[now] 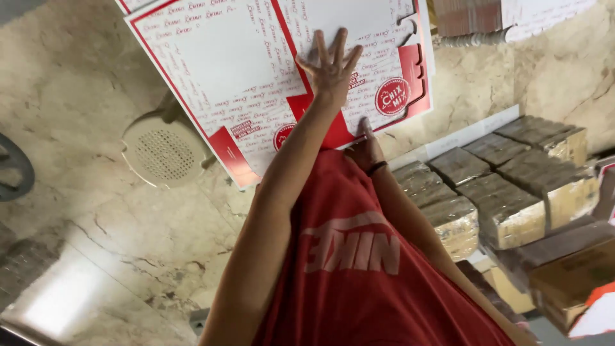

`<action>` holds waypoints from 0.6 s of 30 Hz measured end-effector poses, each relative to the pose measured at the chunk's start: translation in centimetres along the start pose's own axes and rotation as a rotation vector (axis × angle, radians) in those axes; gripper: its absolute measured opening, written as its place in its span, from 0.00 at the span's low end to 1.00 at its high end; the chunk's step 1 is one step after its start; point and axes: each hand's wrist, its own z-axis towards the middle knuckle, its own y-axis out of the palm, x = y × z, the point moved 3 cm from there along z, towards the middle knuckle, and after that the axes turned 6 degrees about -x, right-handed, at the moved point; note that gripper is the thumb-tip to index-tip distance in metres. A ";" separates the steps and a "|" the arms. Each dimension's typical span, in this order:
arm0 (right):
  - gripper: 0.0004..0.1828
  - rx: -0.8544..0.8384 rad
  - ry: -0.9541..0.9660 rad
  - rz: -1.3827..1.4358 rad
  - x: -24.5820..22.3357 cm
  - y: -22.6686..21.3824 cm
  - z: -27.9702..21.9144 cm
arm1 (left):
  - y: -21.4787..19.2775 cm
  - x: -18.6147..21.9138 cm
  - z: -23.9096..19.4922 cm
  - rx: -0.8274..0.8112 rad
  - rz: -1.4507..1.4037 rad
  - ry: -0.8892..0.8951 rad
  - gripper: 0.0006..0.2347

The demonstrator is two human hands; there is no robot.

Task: Folding flat cardboard sheets into boxes for packaging

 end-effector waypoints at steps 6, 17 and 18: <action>0.52 0.082 -0.766 -1.972 -4.3 -16.9 6.1 | 1.1 0.6 2.1 0.056 -0.102 0.005 0.48; 0.37 0.395 -0.295 -0.833 -5.1 -3.8 -1.1 | 3.4 3.0 6.1 0.137 -0.107 -0.174 0.52; 0.43 0.469 -0.306 -1.009 -5.7 -2.2 -1.8 | 2.9 2.9 6.8 0.204 -0.102 -0.190 0.53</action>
